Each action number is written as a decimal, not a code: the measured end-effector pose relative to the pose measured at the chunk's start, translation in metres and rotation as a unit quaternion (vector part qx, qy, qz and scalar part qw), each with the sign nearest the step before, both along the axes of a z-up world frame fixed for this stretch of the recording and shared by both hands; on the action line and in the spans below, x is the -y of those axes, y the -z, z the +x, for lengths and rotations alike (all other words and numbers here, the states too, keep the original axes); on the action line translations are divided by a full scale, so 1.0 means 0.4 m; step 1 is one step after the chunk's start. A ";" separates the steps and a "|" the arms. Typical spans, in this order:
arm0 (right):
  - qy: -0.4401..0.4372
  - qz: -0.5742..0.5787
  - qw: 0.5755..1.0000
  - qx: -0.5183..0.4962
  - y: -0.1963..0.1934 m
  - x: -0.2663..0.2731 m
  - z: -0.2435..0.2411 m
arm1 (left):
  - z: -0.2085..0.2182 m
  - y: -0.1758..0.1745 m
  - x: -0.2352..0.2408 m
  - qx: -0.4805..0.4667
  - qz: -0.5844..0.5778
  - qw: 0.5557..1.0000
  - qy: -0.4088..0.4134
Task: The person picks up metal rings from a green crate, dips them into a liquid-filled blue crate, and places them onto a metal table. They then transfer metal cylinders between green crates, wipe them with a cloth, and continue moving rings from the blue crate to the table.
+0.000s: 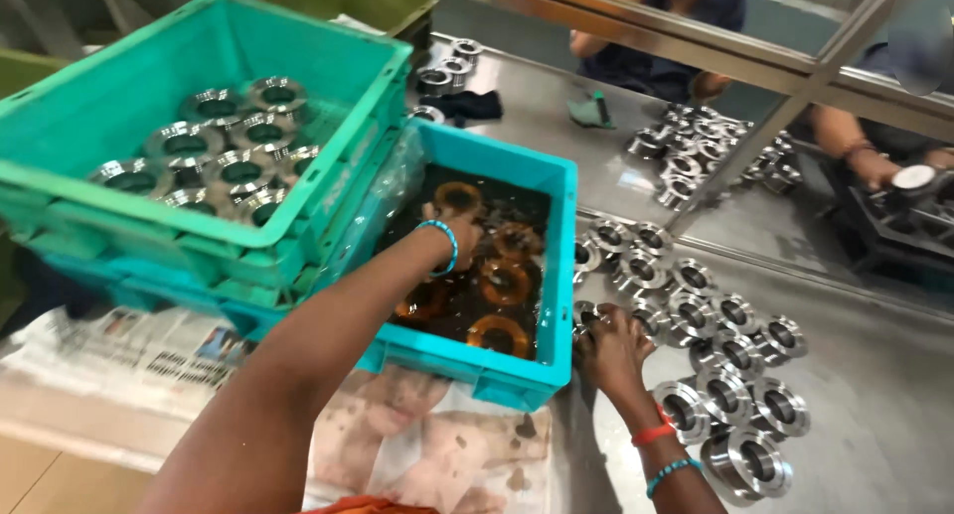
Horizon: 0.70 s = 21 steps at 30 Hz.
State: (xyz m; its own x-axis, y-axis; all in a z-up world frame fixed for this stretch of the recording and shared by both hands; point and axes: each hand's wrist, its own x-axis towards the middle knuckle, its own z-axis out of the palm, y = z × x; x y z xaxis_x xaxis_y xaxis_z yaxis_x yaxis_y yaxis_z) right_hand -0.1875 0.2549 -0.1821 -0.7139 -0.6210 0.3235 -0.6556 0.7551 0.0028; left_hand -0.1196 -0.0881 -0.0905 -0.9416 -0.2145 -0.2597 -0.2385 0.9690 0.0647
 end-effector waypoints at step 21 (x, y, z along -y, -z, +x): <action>-0.104 -0.301 0.895 0.314 -0.418 0.466 -0.242 | -0.134 0.045 0.005 0.113 -0.019 0.990 0.079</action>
State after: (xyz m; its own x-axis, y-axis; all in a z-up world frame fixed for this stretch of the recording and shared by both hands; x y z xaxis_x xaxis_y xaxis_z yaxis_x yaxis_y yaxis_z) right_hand -0.2844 0.0684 -0.0150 -0.7618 -0.6096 0.2191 -0.5115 0.3586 -0.7809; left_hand -0.1732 -0.0901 -0.1086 -0.8827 -0.0835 -0.4624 -0.0889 0.9960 -0.0102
